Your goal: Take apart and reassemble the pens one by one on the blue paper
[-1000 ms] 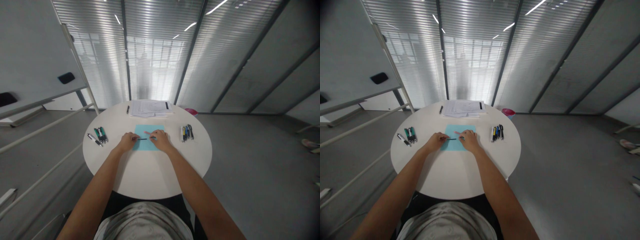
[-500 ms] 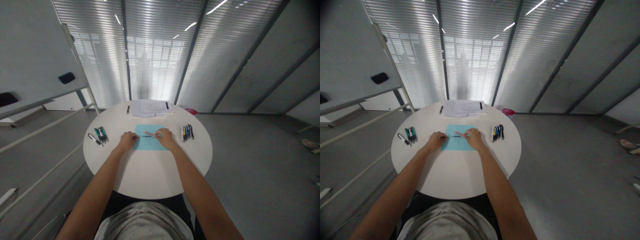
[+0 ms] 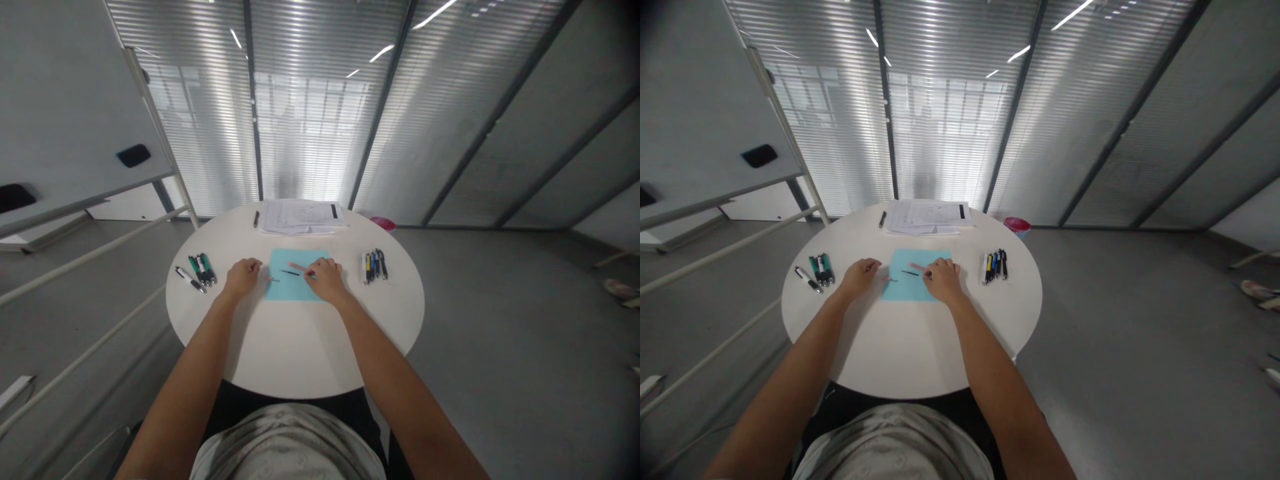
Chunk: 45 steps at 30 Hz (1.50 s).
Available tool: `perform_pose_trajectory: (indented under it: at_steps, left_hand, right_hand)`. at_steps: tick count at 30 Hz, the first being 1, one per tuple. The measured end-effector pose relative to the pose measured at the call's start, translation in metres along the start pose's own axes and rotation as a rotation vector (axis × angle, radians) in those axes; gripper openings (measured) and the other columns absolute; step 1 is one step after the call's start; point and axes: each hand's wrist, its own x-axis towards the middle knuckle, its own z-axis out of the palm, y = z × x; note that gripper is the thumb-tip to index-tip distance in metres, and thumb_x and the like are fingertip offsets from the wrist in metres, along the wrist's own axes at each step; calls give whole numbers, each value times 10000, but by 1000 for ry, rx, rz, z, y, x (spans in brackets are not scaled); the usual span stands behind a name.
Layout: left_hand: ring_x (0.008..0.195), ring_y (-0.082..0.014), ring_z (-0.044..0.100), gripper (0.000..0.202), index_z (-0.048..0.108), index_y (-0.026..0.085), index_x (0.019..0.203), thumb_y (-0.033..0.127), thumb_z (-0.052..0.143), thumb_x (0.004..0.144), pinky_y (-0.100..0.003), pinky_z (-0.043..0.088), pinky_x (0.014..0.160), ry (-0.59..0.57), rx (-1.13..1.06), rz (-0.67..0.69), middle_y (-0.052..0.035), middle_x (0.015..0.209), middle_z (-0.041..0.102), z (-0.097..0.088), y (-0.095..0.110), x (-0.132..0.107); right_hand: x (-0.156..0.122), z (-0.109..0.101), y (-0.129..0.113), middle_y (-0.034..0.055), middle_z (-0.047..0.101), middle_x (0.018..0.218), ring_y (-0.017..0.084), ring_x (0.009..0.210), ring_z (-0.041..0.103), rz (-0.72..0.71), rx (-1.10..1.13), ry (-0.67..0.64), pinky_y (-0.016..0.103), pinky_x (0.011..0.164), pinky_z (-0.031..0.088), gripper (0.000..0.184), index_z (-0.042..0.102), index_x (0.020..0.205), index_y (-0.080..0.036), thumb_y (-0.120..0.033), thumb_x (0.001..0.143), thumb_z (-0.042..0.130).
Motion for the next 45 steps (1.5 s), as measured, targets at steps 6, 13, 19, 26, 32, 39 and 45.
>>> perform_pose_trajectory:
  at_steps: [6,13,19,26,32,39,45]
  left_hand:
    - [983,-226,619,353,708,239,1072,248,437,845,-325,453,867,2,76,-72,-87,1081,677,-1,-13,1]
    - [896,-177,621,327,703,195,1011,270,457,809,-277,465,834,-37,-72,25,-58,1003,680,-1,-15,1]
    - [957,-231,627,316,714,236,1019,283,471,821,-321,453,824,-94,54,31,-68,1051,703,4,-13,1]
    - [1017,-250,617,320,706,254,1036,285,461,831,-348,441,857,-109,87,23,-62,1092,702,2,-6,-1]
    - [920,-209,630,316,703,228,1012,259,455,819,-307,448,803,-97,-24,25,-49,1026,715,3,-10,-1]
    - [806,-192,591,236,712,180,876,265,556,720,-299,452,751,-83,-179,187,-56,862,677,2,-2,-2]
    - [849,-202,577,187,722,199,782,204,581,660,-319,441,802,-105,-163,249,-49,840,652,-1,13,-8]
  right_hand:
    - [5,-1,11,53,618,1023,248,1028,501,110,93,23,384,870,338,124,697,891,-282,-340,847,596]
    - [8,-3,23,63,639,988,251,1004,538,263,122,111,362,825,379,146,685,865,-253,-301,851,548]
    - [10,3,31,80,656,945,240,924,579,330,114,89,342,773,407,167,686,857,-236,-257,815,526]
    - [14,10,41,72,684,860,207,818,614,391,185,108,303,707,427,170,676,806,-227,-241,805,506]
    - [15,4,34,64,695,910,193,878,617,366,189,109,286,762,428,181,683,861,-210,-228,811,510]
    - [10,-3,16,31,694,949,174,907,585,145,195,139,289,849,401,193,672,942,-206,-170,817,529]
    - [4,-7,1,32,680,950,193,940,542,37,108,62,316,842,348,161,672,933,-227,-193,845,542]
